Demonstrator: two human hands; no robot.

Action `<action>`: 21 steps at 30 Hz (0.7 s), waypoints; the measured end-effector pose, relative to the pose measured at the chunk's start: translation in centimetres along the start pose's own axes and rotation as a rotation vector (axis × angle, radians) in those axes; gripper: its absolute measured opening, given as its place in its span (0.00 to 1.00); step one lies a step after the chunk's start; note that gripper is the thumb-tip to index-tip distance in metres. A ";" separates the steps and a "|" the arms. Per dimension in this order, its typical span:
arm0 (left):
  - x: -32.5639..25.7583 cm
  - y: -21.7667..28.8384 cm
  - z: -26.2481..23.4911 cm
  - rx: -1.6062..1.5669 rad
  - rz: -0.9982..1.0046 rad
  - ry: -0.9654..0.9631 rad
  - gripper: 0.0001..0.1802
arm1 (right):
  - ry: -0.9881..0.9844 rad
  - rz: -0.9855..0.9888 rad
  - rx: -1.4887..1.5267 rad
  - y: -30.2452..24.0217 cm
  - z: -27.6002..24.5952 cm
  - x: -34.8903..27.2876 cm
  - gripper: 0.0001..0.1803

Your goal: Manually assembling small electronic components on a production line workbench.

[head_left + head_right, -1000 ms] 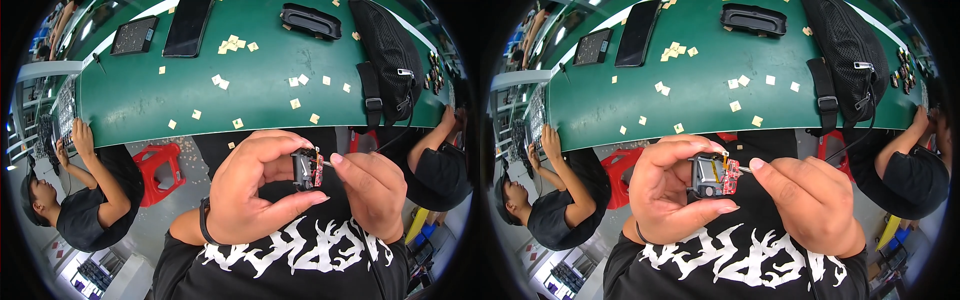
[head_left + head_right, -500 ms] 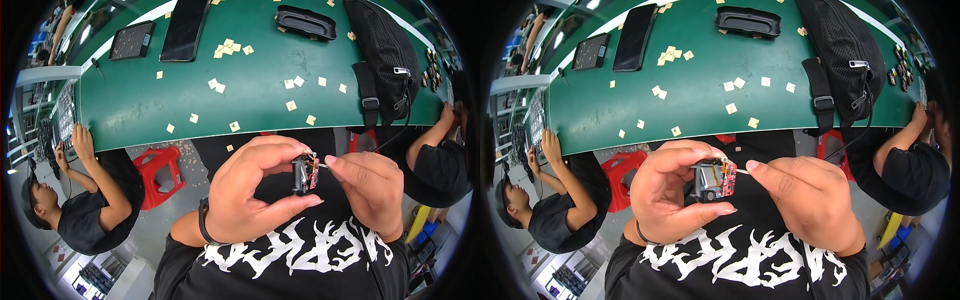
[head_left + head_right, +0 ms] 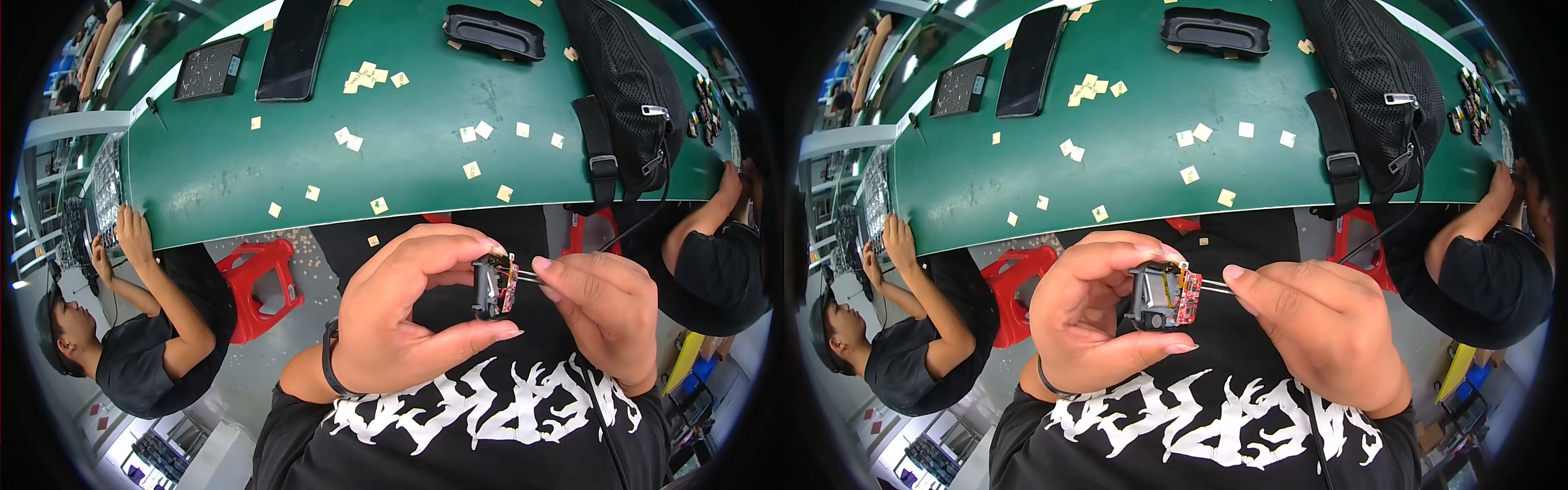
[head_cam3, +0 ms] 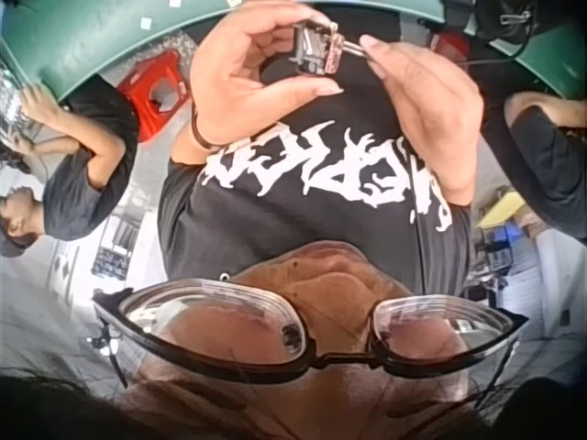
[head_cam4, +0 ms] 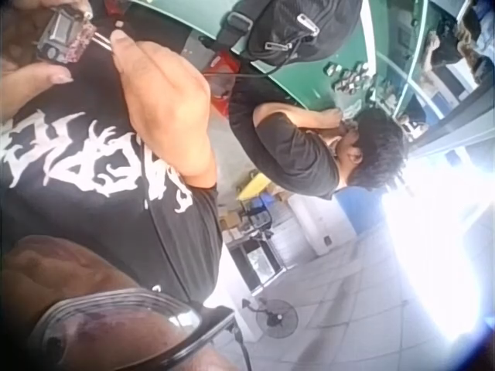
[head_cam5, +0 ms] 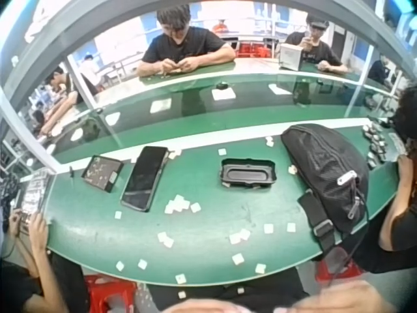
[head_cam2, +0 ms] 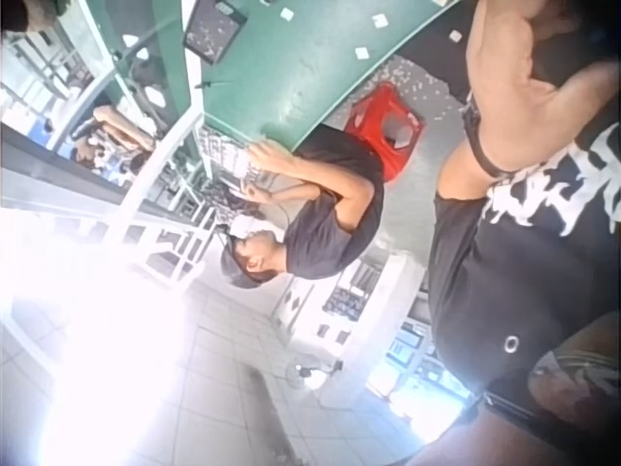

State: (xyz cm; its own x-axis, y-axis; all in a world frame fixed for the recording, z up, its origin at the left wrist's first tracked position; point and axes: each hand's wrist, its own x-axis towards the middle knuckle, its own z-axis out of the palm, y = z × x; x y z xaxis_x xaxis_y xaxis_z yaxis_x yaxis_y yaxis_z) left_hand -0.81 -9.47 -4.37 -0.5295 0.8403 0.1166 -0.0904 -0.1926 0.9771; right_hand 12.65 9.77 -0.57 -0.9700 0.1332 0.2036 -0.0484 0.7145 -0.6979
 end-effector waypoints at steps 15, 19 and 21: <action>0.0 0.0 0.2 0.039 0.004 0.011 0.39 | 0.021 -0.097 -0.181 0.1 0.0 -1.0 0.26; 0.1 -0.2 0.4 0.034 0.015 0.012 0.39 | 0.024 -0.095 -0.174 0.1 0.1 -1.0 0.25; 0.0 -0.2 0.3 0.038 0.014 0.008 0.39 | 0.032 -0.099 -0.171 0.2 0.2 -1.0 0.25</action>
State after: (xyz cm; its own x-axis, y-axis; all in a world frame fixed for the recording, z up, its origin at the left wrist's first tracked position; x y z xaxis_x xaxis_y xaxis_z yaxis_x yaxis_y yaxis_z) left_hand -0.57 -9.25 -4.47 -0.5375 0.8333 0.1291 -0.0505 -0.1846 0.9815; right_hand 13.56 9.60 -1.04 -0.9544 0.0764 0.2886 -0.0989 0.8312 -0.5471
